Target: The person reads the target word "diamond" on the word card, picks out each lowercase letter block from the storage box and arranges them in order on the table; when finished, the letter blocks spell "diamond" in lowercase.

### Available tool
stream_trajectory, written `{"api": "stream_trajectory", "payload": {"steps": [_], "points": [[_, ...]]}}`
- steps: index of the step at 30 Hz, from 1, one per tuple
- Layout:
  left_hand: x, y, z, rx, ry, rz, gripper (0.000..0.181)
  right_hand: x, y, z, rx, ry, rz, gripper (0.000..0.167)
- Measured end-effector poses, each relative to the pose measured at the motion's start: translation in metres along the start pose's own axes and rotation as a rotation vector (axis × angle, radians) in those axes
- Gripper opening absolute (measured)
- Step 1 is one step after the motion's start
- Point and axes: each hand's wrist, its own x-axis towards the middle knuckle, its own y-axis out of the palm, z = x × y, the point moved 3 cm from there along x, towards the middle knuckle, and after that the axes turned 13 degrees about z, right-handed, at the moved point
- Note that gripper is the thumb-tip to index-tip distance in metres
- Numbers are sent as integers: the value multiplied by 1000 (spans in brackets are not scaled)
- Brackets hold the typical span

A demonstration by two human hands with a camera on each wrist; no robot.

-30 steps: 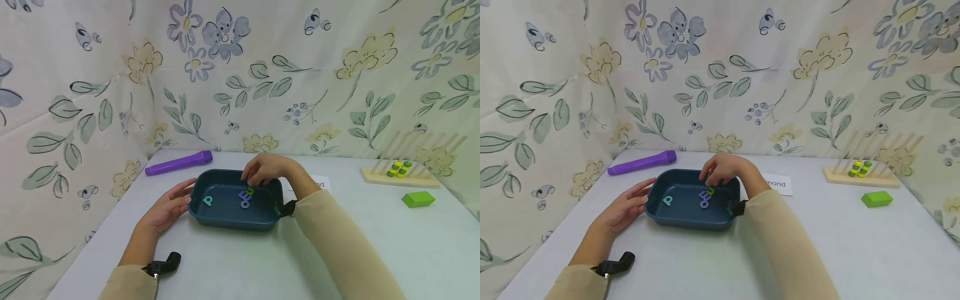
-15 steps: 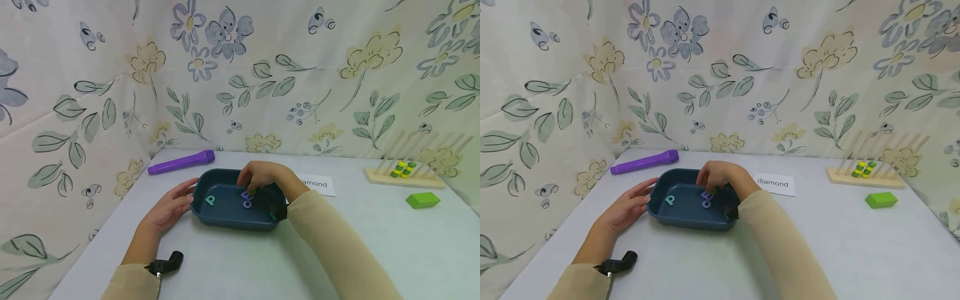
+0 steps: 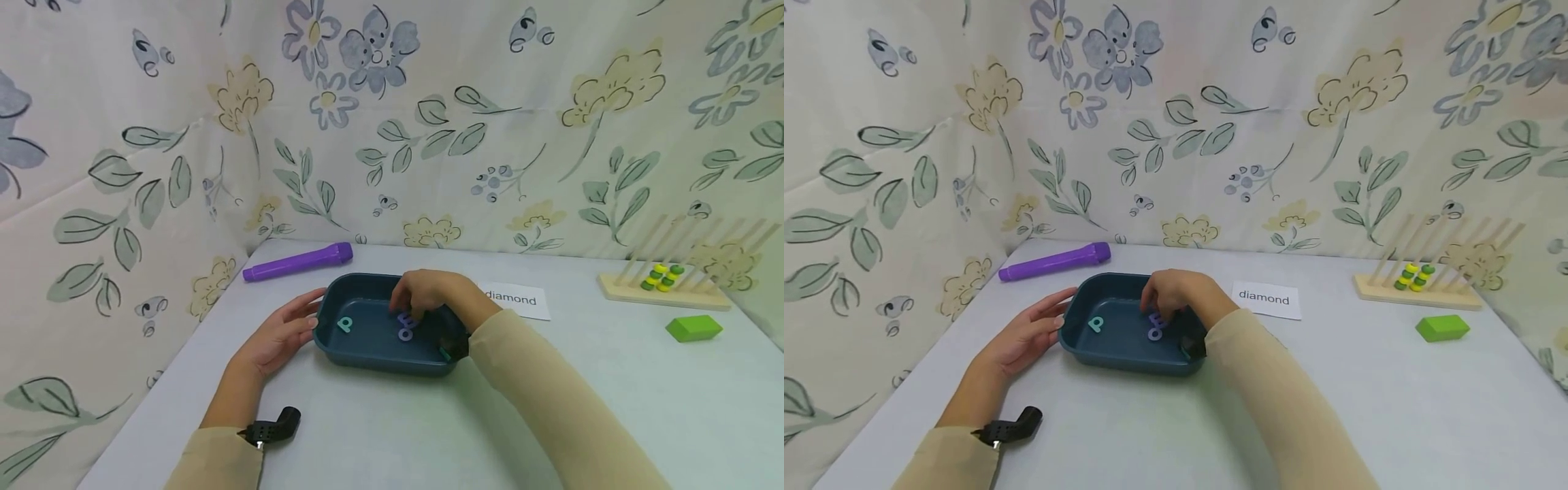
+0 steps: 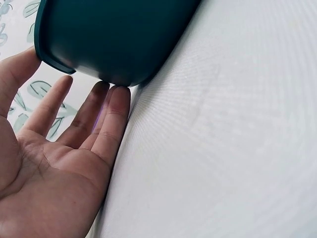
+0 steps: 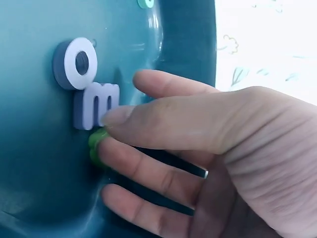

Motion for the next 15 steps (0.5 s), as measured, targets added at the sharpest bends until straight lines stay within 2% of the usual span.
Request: {"api": "stream_trajectory", "payload": {"steps": [3, 10, 15], "points": [[0, 0, 0, 2, 5, -4, 62, 2, 1, 1, -18, 9, 14, 45], [-2, 1, 1, 2, 6, 1, 63, 6, 7, -2, -4, 50, 115, 40], [-1, 1, -1, 4, 9, -1, 62, 6, 7, -3, -13, 52, 153, 40]]}}
